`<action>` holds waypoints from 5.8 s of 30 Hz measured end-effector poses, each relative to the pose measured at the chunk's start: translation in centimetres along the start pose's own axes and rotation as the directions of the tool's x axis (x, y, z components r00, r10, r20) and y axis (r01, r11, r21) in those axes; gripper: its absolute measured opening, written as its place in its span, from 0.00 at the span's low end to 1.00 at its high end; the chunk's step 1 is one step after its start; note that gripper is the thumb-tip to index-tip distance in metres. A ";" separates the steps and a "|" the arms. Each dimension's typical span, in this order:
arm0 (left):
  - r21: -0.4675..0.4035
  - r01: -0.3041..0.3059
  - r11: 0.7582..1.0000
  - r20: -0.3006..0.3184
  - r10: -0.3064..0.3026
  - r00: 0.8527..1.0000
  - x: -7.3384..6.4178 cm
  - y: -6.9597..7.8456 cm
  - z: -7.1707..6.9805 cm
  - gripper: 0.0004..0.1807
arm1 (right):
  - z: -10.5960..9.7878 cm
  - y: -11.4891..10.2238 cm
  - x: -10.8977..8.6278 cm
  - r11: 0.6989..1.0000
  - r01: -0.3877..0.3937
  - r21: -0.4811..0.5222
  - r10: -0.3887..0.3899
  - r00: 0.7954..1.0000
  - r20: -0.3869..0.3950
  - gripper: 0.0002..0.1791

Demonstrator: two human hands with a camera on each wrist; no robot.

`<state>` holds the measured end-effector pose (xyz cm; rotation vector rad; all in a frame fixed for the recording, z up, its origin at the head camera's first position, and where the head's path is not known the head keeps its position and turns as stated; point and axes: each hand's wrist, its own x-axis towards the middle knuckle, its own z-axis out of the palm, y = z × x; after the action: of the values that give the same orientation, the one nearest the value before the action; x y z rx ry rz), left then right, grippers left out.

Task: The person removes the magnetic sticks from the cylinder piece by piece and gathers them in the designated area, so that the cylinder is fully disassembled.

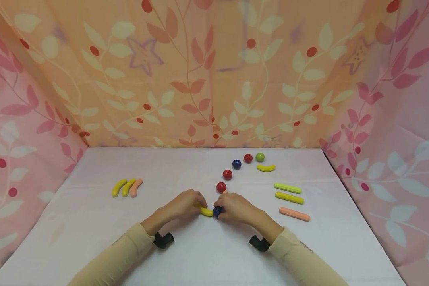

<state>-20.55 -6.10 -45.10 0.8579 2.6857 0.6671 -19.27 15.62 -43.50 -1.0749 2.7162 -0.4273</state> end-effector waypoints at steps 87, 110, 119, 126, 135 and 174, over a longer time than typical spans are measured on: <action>0.057 0.239 0.969 -0.146 -0.229 0.962 -6.1 -13.1 -8.0 0.10 | 0.6 0.0 1.0 0.985 -0.071 0.155 0.070 0.998 0.011 0.22; -0.257 0.114 0.960 0.006 -0.116 0.993 -0.8 -2.8 -1.3 0.14 | -1.5 2.1 0.0 0.972 -0.122 0.199 0.133 0.990 -0.042 0.22; -0.336 0.018 0.942 0.061 0.003 0.998 0.8 1.1 1.2 0.13 | -1.0 2.2 -0.1 0.963 -0.188 0.192 0.208 0.974 -0.092 0.13; -0.326 0.056 0.944 -0.035 -0.071 0.997 2.0 1.3 0.9 0.12 | -0.6 2.6 0.2 0.911 -0.347 0.220 0.380 0.916 -0.126 0.13; -0.345 0.075 0.935 -0.162 -0.138 0.977 5.2 1.0 0.3 0.18 | 0.6 2.3 1.1 0.874 -0.438 0.209 0.470 0.872 -0.139 0.09; -0.371 0.282 0.885 -0.213 -0.376 0.902 8.3 -5.2 -3.2 0.20 | 0.8 0.7 1.9 0.826 -0.480 0.297 0.523 0.849 -0.082 0.10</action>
<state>-30.90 -6.05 -45.63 0.2167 2.7368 1.1825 -20.89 14.64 -44.60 -0.2355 2.8198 -0.7792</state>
